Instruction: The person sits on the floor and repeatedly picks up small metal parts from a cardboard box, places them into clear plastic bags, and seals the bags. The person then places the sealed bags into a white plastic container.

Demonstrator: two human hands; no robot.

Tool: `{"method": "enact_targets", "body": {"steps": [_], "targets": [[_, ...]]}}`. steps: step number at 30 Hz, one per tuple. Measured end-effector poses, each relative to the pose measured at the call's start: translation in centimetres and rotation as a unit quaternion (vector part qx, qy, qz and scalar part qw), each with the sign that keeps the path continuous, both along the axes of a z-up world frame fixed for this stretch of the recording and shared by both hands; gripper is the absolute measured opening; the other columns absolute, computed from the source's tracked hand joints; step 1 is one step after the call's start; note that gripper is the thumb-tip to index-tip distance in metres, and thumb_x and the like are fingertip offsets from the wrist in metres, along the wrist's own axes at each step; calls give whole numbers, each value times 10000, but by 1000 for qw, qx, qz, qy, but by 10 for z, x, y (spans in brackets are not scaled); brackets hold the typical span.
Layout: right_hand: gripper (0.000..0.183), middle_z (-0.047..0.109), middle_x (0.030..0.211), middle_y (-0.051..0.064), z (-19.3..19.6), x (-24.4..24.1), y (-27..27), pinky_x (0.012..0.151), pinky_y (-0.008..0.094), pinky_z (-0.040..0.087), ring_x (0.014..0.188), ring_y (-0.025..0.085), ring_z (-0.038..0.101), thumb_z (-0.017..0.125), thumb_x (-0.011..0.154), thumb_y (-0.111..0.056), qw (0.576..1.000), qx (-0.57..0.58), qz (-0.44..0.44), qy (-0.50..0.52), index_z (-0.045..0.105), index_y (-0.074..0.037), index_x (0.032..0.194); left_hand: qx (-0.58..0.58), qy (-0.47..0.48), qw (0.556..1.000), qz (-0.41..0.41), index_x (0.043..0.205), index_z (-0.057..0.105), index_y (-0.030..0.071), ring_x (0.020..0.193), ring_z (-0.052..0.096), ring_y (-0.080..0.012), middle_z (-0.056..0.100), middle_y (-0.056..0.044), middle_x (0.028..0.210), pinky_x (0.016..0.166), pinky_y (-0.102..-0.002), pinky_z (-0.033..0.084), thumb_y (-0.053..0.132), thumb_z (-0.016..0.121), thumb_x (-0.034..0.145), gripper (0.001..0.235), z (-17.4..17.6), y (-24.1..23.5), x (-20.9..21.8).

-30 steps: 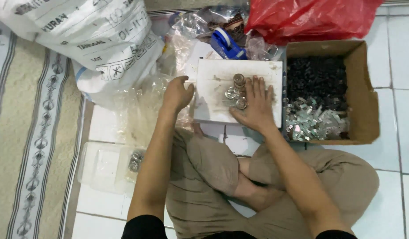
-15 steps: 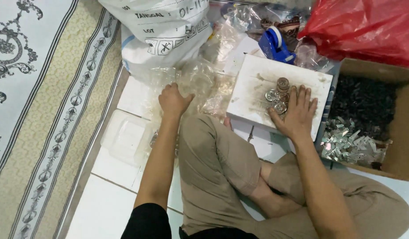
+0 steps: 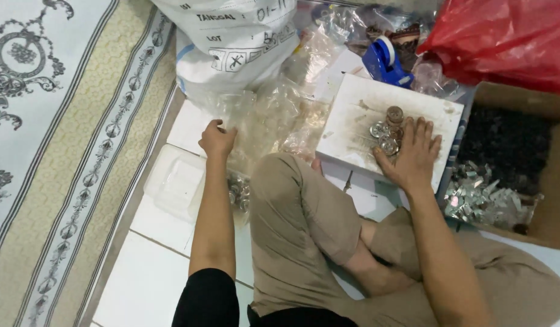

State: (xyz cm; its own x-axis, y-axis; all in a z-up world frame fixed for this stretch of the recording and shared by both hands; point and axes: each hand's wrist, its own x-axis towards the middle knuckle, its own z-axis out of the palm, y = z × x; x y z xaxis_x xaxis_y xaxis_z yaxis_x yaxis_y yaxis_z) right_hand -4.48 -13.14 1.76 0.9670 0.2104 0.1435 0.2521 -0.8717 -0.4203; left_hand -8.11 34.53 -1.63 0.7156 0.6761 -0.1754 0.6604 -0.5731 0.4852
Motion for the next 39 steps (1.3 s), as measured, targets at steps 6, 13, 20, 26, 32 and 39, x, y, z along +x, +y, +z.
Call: {"method": "enact_targets", "body": {"steps": [6,13,20,26,32,39], "targets": [[1035,351,1563,389,1,0,-1,1162,720,135,1483,564,261,689,819,-545,1000,24,-3,-14,320,52,1580,-28,-198,979,-22,1042,744,43,981,679,-339,695,-171,973,896,-467,512,151,696,930,163,8,1,4],[986,315,1591,335,1,-3,-11,1173,710,94,1503,552,195,763,844,-454,979,186,-41,-73,308,-6,1595,-116,-405,889,-178,1049,603,-26,893,725,-302,660,-194,951,863,-457,564,21,551,1060,71,172,-119,8],[772,584,1411,173,7,-23,-2,1132,435,434,1309,268,557,772,858,1,851,516,25,98,418,-65,1541,-400,-337,839,-151,1051,596,18,727,743,-248,724,-186,911,621,-395,630,161,562,1023,149,110,-243,66],[635,733,1004,74,-52,-13,-4,767,268,585,886,138,722,764,872,53,761,616,-78,189,527,-85,1445,-395,-234,881,-115,1196,609,36,731,678,-178,683,-122,908,629,-370,573,206,634,999,262,14,-277,80],[527,684,763,43,-33,-9,-4,519,254,489,662,119,658,822,868,-31,789,576,-156,147,604,-11,1347,-158,-244,905,-312,1375,474,8,1270,469,-489,439,-293,1365,1086,-604,369,276,799,826,692,123,-290,13],[491,644,726,36,-17,-9,3,520,209,475,653,104,646,794,890,-43,787,574,-173,147,598,19,1336,3,-158,859,-487,960,774,119,960,652,-263,673,-85,974,852,-388,495,166,733,887,96,53,-292,31]]}}
